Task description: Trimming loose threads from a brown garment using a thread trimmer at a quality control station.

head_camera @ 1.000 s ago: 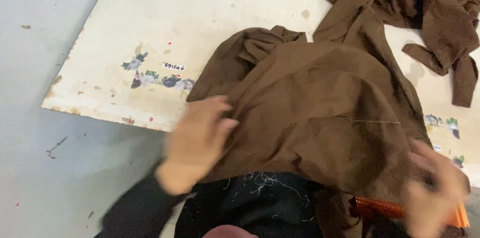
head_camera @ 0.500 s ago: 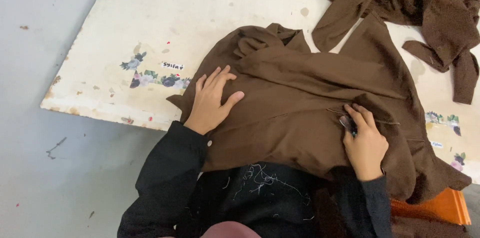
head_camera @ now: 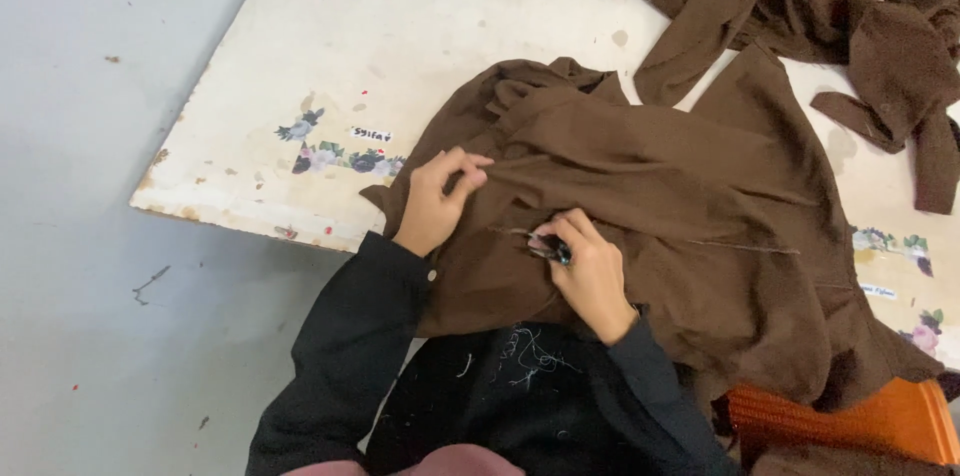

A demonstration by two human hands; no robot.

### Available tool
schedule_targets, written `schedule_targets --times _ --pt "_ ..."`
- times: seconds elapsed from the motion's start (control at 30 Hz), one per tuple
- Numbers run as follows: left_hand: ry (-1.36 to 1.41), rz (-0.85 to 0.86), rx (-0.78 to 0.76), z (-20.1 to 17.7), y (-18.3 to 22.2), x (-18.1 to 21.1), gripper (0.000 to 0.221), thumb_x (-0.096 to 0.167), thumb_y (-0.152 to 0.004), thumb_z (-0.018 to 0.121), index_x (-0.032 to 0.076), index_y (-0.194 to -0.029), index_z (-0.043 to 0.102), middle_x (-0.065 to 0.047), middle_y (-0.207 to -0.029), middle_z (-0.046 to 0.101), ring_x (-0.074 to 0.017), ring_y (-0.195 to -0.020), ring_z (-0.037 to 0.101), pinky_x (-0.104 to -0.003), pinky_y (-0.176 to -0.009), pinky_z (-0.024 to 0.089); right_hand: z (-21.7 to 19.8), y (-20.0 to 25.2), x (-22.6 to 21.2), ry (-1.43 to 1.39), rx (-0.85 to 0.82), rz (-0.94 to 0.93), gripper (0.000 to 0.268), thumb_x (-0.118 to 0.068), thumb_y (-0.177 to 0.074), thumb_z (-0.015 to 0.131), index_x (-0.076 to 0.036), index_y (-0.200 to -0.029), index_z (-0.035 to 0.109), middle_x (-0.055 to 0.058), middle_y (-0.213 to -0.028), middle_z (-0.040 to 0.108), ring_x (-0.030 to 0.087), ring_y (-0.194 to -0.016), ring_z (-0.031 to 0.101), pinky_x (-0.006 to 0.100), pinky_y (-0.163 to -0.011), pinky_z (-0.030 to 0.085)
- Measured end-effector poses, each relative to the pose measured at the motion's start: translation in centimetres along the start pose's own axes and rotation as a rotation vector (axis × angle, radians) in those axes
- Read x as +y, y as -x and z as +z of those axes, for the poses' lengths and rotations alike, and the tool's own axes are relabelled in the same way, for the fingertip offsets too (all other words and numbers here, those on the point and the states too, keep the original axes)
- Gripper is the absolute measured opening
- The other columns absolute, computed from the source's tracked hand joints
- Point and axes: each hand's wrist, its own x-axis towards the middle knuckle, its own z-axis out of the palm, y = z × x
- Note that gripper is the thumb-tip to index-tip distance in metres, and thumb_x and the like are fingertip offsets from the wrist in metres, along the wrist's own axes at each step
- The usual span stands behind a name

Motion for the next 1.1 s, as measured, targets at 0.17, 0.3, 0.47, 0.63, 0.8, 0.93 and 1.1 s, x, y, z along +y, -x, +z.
schedule_targets --times 0.17,0.3,0.47,0.63,0.8,0.93,1.1 --pt "0.084 -0.095 0.216 -1.7 -2.5 2.2 0.015 0.014 -0.087 0.052 0.008 -0.074 0.051 -0.008 -0.076 0.063 -0.0223 -0.083 0.062 -0.038 -0.083 0.044 -3.2 1.8 -1.7 -0.401 0.076 -0.148 0.016 0.002 -0.071 0.062 -0.014 -0.068 0.060 0.001 -0.073 0.059 0.028 -0.072 0.062 0.033 -0.067 0.048" --pt "0.050 0.080 0.368 -3.2 -4.5 3.5 0.023 0.015 -0.090 0.041 0.011 -0.070 0.032 0.001 -0.063 0.031 -0.0096 -0.058 0.027 -0.024 -0.057 0.025 -6.4 5.1 -3.2 -0.539 -0.085 -0.351 0.020 -0.010 -0.082 0.047 -0.011 -0.064 0.055 0.003 -0.066 0.056 0.015 -0.058 0.057 0.024 -0.056 0.044" --pt "0.121 0.016 0.370 -3.2 -5.7 3.0 0.019 0.014 -0.086 0.049 0.010 -0.070 0.041 0.002 -0.063 0.041 -0.0092 -0.061 0.039 -0.022 -0.061 0.032 -6.1 6.3 -3.5 -0.482 -0.308 -0.393 0.030 0.016 -0.057 0.047 -0.006 -0.077 0.055 0.002 -0.072 0.058 0.014 -0.060 0.059 0.021 -0.050 0.043" --pt "-0.471 0.158 0.350 -2.9 -3.2 4.9 0.026 0.029 -0.093 0.030 0.008 -0.093 0.046 -0.011 -0.103 0.050 -0.0249 -0.100 0.045 -0.033 -0.079 0.036 -6.9 5.3 -3.1 -0.226 -0.065 -0.203 0.032 0.010 -0.067 0.051 -0.007 -0.092 0.062 0.009 -0.098 0.062 0.020 -0.097 0.059 0.026 -0.087 0.046" --pt "-0.503 0.138 -0.040 -2.2 1.8 4.4 0.039 0.033 -0.087 0.034 0.007 -0.115 0.042 -0.014 -0.124 0.041 -0.0273 -0.116 0.038 -0.043 -0.096 0.030 -5.7 3.6 4.1 0.343 -0.036 0.178 0.043 -0.016 -0.074 0.050 -0.026 -0.116 0.053 -0.005 -0.123 0.051 0.014 -0.097 0.057 0.031 -0.051 0.049" --pt "-0.882 0.039 -0.299 -4.8 3.4 -1.9 0.054 0.039 -0.090 0.032 0.014 -0.136 0.020 -0.007 -0.142 0.016 -0.0214 -0.131 0.018 -0.045 -0.102 0.018 -6.3 2.7 7.2 0.522 0.035 0.280 0.032 -0.027 -0.084 0.052 -0.025 -0.116 0.056 -0.004 -0.124 0.052 0.021 -0.094 0.058 0.042 -0.055 0.047" --pt "-0.839 -0.101 -0.009 -7.9 5.2 -3.6 0.045 0.020 -0.090 0.043 0.006 -0.131 0.032 -0.018 -0.135 0.031 -0.0319 -0.124 0.031 -0.050 -0.095 0.027 -5.9 3.6 8.9 0.635 0.121 0.187 0.028 -0.026 -0.087 0.055 -0.024 -0.114 0.060 -0.006 -0.123 0.055 0.021 -0.077 0.061 0.036 -0.046 0.045"
